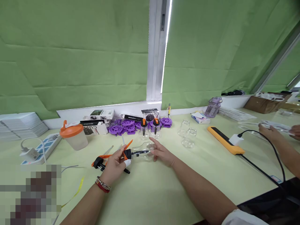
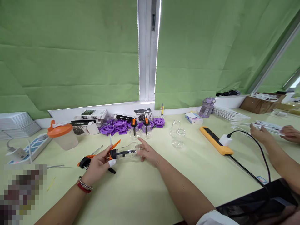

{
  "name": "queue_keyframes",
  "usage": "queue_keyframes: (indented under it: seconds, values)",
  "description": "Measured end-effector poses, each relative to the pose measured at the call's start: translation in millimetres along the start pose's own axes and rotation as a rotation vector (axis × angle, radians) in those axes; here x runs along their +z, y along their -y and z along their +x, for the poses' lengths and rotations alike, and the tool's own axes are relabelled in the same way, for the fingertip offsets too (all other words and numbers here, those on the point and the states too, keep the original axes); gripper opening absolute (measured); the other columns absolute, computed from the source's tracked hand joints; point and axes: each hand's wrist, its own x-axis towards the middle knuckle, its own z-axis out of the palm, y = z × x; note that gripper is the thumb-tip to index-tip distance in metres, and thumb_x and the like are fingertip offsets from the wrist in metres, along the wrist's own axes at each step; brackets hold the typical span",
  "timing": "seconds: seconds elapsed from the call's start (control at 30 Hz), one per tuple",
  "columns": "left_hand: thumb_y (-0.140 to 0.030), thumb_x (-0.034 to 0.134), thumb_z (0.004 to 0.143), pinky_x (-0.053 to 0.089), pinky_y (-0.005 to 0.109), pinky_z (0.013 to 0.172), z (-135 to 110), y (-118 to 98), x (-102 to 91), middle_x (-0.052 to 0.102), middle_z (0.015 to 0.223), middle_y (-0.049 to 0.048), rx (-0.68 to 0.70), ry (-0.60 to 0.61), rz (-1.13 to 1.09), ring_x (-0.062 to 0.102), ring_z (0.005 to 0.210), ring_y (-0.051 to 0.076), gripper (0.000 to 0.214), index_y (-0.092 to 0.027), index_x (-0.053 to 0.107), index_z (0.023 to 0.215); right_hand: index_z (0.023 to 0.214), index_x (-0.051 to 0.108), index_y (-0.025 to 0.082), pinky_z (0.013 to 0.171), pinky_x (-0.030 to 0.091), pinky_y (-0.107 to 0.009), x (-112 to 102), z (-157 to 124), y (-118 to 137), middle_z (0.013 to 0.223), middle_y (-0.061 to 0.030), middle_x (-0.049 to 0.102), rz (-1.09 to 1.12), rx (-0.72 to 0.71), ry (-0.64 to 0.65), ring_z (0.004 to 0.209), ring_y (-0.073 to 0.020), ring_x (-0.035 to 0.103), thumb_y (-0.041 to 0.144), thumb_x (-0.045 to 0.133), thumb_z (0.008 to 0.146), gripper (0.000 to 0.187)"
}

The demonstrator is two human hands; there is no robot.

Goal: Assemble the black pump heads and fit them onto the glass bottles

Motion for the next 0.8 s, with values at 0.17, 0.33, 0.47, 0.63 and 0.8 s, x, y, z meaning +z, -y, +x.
queue_keyframes:
  seconds: [0.17, 0.33, 0.47, 0.63, 0.8]
  values:
    - [-0.03, 0.064, 0.074, 0.049, 0.04, 0.095, -7, 1, 4.8, 0.06, 0.12, 0.0094, 0.147, 0.03, 0.157, 0.057, 0.111, 0.026, 0.068, -0.02, 0.044, 0.138, 0.14, 0.038, 0.035, 0.098, 0.039, -0.046, 11, -4, 6, 0.147, -0.0068, 0.03, -0.602, -0.291, -0.051, 0.129, -0.0301, 0.035, 0.034, 0.074, 0.066, 0.082]
    - [-0.03, 0.059, 0.081, 0.05, 0.039, 0.095, -15, -10, 11.2, 0.051, 0.13, 0.01, 0.338, 0.133, 0.293, 0.054, 0.115, 0.025, 0.073, -0.028, 0.028, 0.146, 0.129, 0.05, 0.028, 0.103, 0.035, -0.047, 10, 0, 2, 0.135, -0.0096, 0.042, -0.812, -0.435, -0.158, 0.121, -0.0296, 0.043, 0.024, 0.073, 0.063, 0.07]
    - [-0.034, 0.055, 0.084, 0.045, 0.04, 0.1, -6, -10, -8.1, 0.042, 0.138, 0.0111, 0.372, 0.036, 0.464, 0.048, 0.122, 0.026, 0.062, -0.026, 0.034, 0.142, 0.12, 0.05, 0.025, 0.097, 0.042, -0.043, -17, 7, 0, 0.128, -0.0116, 0.041, -0.678, -0.574, -0.536, 0.119, -0.0271, 0.044, 0.025, 0.068, 0.067, 0.056]
    - [-0.044, 0.052, 0.082, 0.042, 0.045, 0.1, 14, 4, -45.7, 0.051, 0.13, 0.0136, 0.207, -0.121, 0.728, 0.05, 0.119, 0.03, 0.041, -0.018, 0.059, 0.113, 0.126, 0.042, 0.024, 0.086, 0.047, -0.043, -60, 20, -18, 0.121, -0.01, 0.045, -0.533, -0.356, -0.955, 0.101, -0.0244, 0.052, 0.043, 0.069, 0.067, 0.068]
    - [-0.04, 0.042, 0.085, 0.046, 0.038, 0.083, 17, 1, -58.2, 0.063, 0.101, 0.0081, 0.112, 0.086, 0.838, 0.057, 0.105, 0.028, 0.027, -0.021, 0.062, 0.087, 0.13, 0.04, 0.019, 0.09, 0.044, -0.044, -78, 35, -39, 0.127, -0.0138, 0.047, -0.491, -0.189, -0.973, 0.111, -0.0295, 0.049, 0.05, 0.064, 0.068, 0.073]
